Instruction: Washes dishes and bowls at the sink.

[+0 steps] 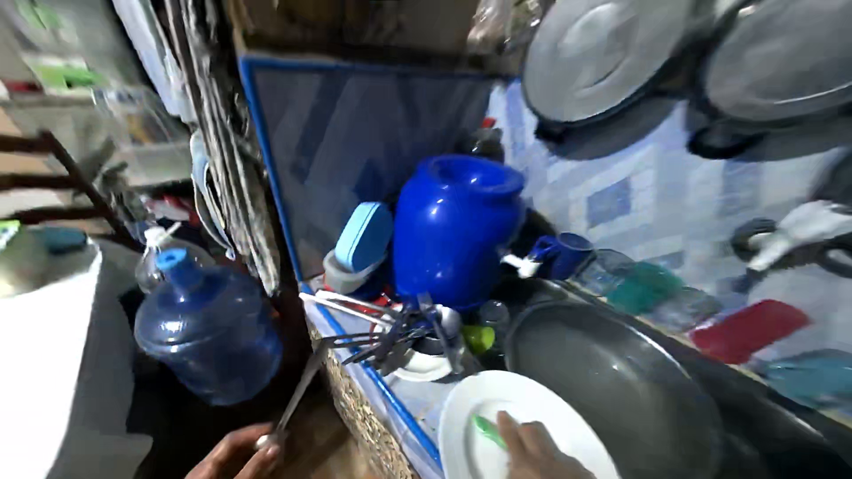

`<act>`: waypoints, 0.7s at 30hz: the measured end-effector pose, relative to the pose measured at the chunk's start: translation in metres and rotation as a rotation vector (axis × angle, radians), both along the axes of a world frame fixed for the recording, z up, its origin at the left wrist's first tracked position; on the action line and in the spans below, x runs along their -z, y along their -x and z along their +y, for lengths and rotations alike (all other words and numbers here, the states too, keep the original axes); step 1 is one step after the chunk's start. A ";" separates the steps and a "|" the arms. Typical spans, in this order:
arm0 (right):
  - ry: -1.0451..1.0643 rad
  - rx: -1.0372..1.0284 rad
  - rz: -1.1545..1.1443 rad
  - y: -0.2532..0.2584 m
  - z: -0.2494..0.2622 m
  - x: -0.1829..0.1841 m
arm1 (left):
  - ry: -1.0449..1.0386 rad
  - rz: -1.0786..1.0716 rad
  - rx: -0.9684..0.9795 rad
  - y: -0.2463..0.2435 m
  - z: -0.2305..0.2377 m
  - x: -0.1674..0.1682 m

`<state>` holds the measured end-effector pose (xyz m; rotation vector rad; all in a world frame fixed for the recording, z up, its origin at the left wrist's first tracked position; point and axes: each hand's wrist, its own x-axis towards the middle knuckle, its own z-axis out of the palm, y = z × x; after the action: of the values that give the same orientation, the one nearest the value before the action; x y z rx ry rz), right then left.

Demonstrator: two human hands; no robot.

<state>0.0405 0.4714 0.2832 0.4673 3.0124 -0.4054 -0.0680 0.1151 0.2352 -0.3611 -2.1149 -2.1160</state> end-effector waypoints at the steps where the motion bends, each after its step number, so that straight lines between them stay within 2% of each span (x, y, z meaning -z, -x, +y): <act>1: 0.080 0.000 -0.059 -0.002 0.003 -0.009 | 0.081 0.070 0.007 0.007 0.027 -0.028; 3: 0.226 0.010 -0.172 -0.005 0.011 -0.020 | 0.265 0.222 0.010 0.025 0.075 -0.064; 6: 0.284 -0.012 -0.187 -0.020 0.021 -0.022 | 0.566 0.451 -0.011 0.059 0.130 -0.084; 9: 0.289 -0.033 -0.121 -0.034 0.025 -0.015 | 0.738 0.578 0.033 0.090 0.175 -0.085; 11: 0.267 -0.044 0.013 -0.040 0.024 -0.003 | 0.843 0.674 0.108 0.106 0.196 -0.078; 13: 0.236 -0.026 0.074 -0.040 0.022 0.001 | 0.974 0.655 0.226 0.119 0.210 -0.073; 17: 0.214 0.067 -0.050 -0.035 0.020 -0.015 | 1.239 0.430 0.441 0.138 0.217 -0.074; 21: 0.176 0.239 -0.092 -0.039 0.038 -0.035 | 1.140 0.460 0.533 0.148 0.212 -0.066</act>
<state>0.0799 0.5090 0.3179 0.8083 2.8077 -0.6379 -0.2157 0.3272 0.3013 -1.4476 -2.8181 -0.5457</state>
